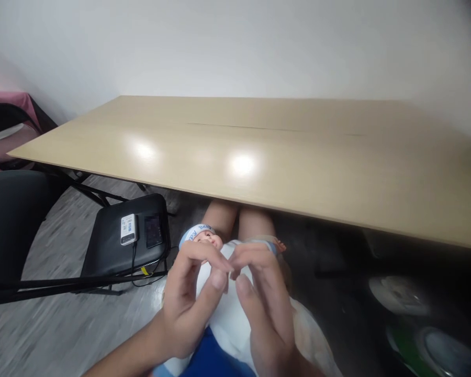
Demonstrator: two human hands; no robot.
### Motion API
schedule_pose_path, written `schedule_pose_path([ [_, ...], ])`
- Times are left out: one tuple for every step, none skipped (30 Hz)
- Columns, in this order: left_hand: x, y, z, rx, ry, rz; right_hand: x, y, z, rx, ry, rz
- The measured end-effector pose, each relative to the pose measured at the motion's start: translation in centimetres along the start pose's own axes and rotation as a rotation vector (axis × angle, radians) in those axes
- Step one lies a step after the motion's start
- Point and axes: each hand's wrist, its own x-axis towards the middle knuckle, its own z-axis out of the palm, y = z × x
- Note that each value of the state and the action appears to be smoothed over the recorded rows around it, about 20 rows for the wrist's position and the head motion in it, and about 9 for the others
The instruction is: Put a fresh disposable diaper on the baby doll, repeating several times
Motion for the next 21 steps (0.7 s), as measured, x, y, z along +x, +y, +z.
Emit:
schedule_pose_path([
  [0.1,0.0,0.0,0.103,-0.02,0.065,-0.2,0.2,0.1,0.003,0.032,0.003],
  [0.2,-0.1,0.1,0.196,-0.035,0.123,-0.3,0.4,0.2,-0.004,0.061,0.004],
  [0.4,-0.1,0.2,0.257,-0.039,0.163,-0.5,0.6,0.3,-0.02,0.084,0.0],
  [0.5,-0.1,0.3,0.274,-0.03,0.176,-0.5,0.7,0.3,-0.04,0.092,-0.012],
  [0.5,-0.2,0.3,0.275,-0.019,0.176,-0.5,0.8,0.3,-0.061,0.093,-0.031],
  [0.6,-0.2,0.4,0.274,-0.005,0.168,-0.5,0.8,0.3,-0.088,0.085,-0.048],
  [0.7,-0.3,0.4,0.271,0.012,0.161,-0.4,0.8,0.2,-0.127,0.065,-0.06],
  [0.7,-0.3,0.5,0.268,0.032,0.155,-0.4,0.8,0.1,-0.18,0.038,-0.07],
  [0.8,-0.4,0.5,0.267,0.052,0.147,-0.3,0.8,0.0,-0.246,0.003,-0.079],
  [0.9,-0.5,0.5,0.265,0.07,0.135,-0.3,0.8,-0.1,-0.317,-0.038,-0.088],
  [1.0,-0.6,0.5,0.257,0.085,0.124,-0.3,0.8,-0.1,-0.387,-0.083,-0.101],
  [1.2,-0.7,0.5,0.233,0.094,0.108,-0.3,0.8,-0.1,-0.449,-0.121,-0.121],
  [1.4,-0.8,0.5,0.188,0.093,0.08,-0.3,0.9,-0.1,-0.499,-0.152,-0.142],
  [1.6,-1.0,0.6,0.124,0.082,0.033,-0.3,1.0,-0.1,-0.537,-0.175,-0.161],
  [1.8,-1.2,0.6,0.049,0.062,-0.027,-0.3,1.1,0.0,-0.566,-0.195,-0.176],
  [1.9,-1.4,0.7,-0.027,0.039,-0.096,-0.4,1.2,0.2,-0.591,-0.213,-0.187],
  [1.9,-1.7,0.7,-0.087,0.02,-0.166,-0.5,1.2,0.3,-0.614,-0.231,-0.198],
  [1.9,-1.9,0.8,-0.12,0.007,-0.228,-0.6,1.3,0.5,-0.643,-0.249,-0.201],
  [1.9,-2.2,0.7,-0.126,0.003,-0.269,-0.7,1.4,0.6,-0.682,-0.269,-0.196],
  [1.8,-2.4,0.7,-0.11,0.007,-0.29,-0.7,1.4,0.8,-0.727,-0.283,-0.189],
  [1.7,-2.7,0.7,-0.083,0.01,-0.3,-0.8,1.4,0.9,-0.773,-0.292,-0.178],
])
